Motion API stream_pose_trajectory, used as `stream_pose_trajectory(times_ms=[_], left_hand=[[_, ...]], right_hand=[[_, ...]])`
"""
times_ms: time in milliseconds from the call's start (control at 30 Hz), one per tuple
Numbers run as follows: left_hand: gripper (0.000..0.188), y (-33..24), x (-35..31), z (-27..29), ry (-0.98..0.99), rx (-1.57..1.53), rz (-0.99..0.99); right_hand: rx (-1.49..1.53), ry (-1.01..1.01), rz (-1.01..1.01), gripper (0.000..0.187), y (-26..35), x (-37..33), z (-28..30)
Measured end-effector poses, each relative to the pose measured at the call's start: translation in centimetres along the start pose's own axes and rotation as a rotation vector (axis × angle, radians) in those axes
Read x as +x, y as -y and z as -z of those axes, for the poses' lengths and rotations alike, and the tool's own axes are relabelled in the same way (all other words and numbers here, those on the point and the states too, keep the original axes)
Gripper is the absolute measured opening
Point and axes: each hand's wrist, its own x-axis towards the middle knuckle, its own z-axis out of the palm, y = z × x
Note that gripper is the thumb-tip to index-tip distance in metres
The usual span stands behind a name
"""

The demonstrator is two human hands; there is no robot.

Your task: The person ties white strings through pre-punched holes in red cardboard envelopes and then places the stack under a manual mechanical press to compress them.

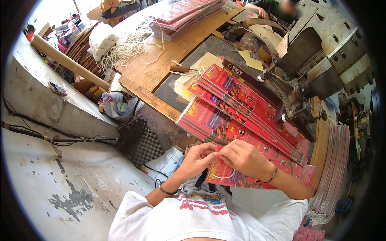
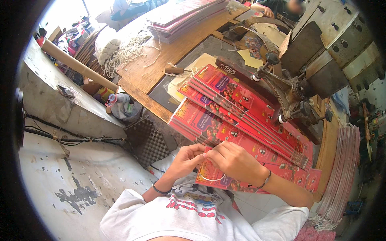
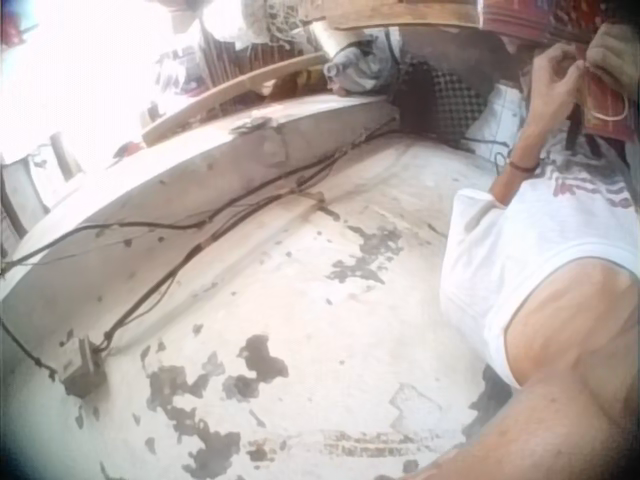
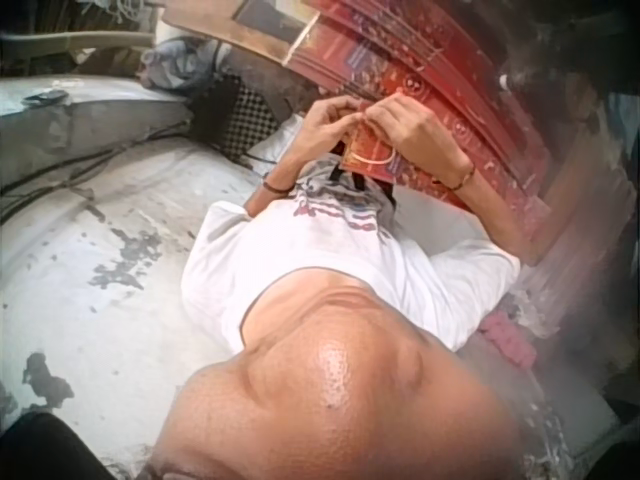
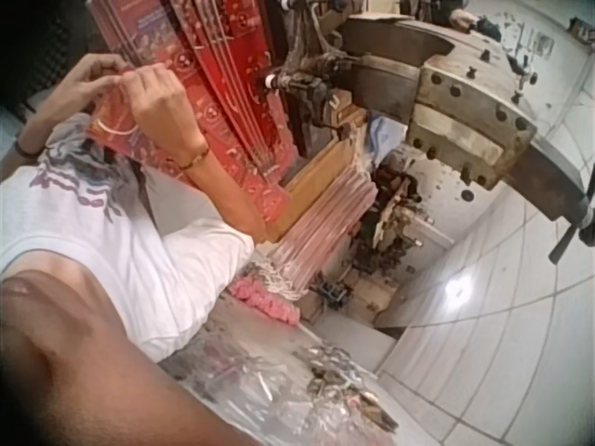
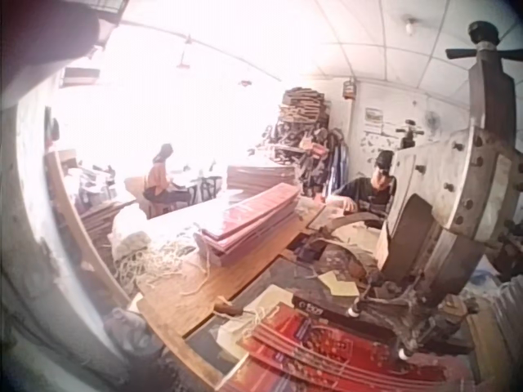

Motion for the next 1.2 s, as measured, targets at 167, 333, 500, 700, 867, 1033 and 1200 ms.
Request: stream_pose_trajectory(times_ms=[167,333,500,700,867,1033,1200], left_hand=[[0.024,-1.0,-0.3,-0.5,0.0,0.065,0.033],[0.029,-0.4,-0.3,-0.4,0.016,-0.114,0.045],[0.033,-0.6,-0.7,0.0,0.006,-0.158,0.129],[0.029,-0.2,-0.4,0.2,0.02,-0.121,0.076],[0.021,0.7,-0.1,0.1,-0.001,-0.122,0.031],[0.028,-0.7,-0.3,0.1,0.008,-0.088,0.079],[0.036,-0.2,-0.8,0.5,-0.01,-0.229,0.111]], right_hand=[[0.233,-0.01,-0.111,0.019,0.0,0.5,0.2],[0.182,-0.022,-0.113,0.015,-0.1,0.6,0.2],[0.084,-0.06,-0.061,0.015,0.0,0.5,-0.2],[0.036,-0.027,-0.047,0.017,0.4,0.5,-0.1],[0.056,-0.013,-0.034,0.02,0.2,0.3,-0.4],[0.101,-0.006,-0.052,0.019,0.0,0.6,0.2],[0.0,0.022,0.004,0.023,-0.1,0.4,0.2]])
